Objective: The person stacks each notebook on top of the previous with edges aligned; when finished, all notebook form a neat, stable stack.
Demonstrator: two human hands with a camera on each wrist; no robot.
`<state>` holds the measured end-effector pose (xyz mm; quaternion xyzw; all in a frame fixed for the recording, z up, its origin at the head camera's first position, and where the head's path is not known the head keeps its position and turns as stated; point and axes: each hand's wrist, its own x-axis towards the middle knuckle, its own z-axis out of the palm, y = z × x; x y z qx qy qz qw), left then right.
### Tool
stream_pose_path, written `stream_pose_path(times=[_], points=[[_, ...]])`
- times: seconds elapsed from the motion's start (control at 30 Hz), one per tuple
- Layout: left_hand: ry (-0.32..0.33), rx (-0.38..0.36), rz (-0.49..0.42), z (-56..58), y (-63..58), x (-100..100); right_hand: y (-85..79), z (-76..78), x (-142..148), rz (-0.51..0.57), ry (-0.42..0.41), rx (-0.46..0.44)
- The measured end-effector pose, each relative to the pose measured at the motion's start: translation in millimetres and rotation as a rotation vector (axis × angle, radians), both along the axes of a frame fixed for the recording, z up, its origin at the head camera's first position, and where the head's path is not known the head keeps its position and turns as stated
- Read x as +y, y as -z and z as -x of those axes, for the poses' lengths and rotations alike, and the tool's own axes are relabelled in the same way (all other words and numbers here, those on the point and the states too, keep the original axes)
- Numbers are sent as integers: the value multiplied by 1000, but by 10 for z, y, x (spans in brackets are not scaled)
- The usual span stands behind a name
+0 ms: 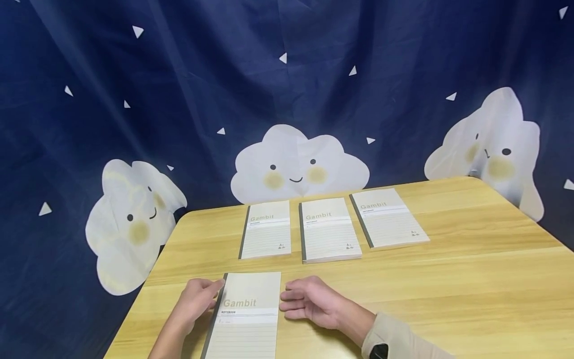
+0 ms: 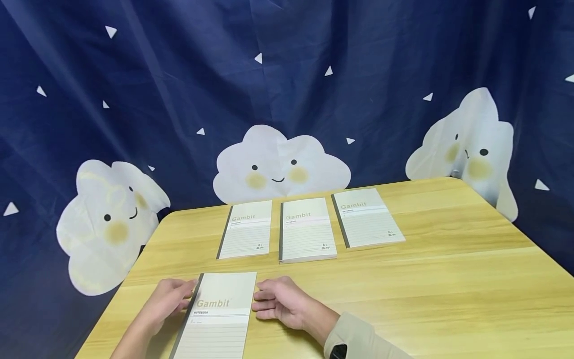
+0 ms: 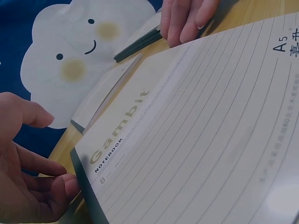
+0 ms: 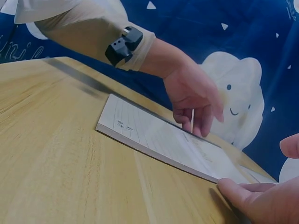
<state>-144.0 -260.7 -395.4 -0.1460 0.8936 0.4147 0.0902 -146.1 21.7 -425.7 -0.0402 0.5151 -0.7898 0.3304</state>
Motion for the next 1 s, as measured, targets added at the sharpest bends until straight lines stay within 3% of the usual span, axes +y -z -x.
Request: stream_pose_path(times=[0.37, 0.7, 1.0], points=[[-20, 29, -7, -26, 38, -19, 8, -2, -33, -2, 23, 24], [-28, 119, -20, -38, 107, -28, 16, 9, -94, -16, 20, 50], [-23, 110, -44, -25, 150, -78, 1, 8, -128, -66, 32, 73]])
